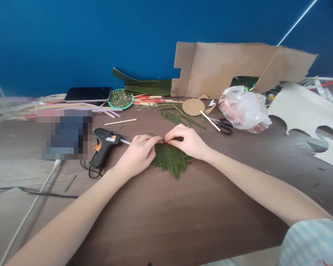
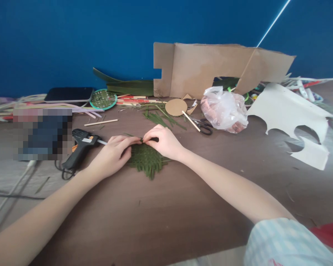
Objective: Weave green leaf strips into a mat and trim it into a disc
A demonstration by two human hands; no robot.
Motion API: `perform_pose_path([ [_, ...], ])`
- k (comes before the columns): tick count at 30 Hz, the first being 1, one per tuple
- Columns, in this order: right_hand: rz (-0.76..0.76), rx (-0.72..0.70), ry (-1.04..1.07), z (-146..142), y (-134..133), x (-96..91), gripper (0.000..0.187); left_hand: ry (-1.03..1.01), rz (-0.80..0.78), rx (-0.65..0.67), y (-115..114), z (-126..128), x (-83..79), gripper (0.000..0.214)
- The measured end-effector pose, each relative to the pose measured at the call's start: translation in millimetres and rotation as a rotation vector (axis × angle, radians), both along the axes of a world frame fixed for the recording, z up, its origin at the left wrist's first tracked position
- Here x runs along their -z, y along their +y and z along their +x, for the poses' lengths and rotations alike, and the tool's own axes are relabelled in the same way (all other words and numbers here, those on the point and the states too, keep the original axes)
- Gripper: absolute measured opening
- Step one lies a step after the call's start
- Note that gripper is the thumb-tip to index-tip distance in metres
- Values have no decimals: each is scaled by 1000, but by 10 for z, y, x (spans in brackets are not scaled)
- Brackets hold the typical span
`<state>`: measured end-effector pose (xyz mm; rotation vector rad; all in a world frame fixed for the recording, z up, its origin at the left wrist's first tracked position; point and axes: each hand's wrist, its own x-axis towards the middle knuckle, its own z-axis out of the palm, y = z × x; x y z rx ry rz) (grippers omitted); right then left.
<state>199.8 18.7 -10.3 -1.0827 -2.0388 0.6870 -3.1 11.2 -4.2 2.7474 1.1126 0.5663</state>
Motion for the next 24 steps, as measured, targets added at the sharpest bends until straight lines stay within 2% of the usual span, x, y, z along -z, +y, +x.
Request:
perform_pose_path([
  [7, -87, 47, 33, -1, -17, -18, 10, -4, -32, -12, -1, -2, -5, 35],
  [24, -42, 16, 46, 7, -21, -24, 11, 6, -27, -13, -2, 1, 0, 36],
])
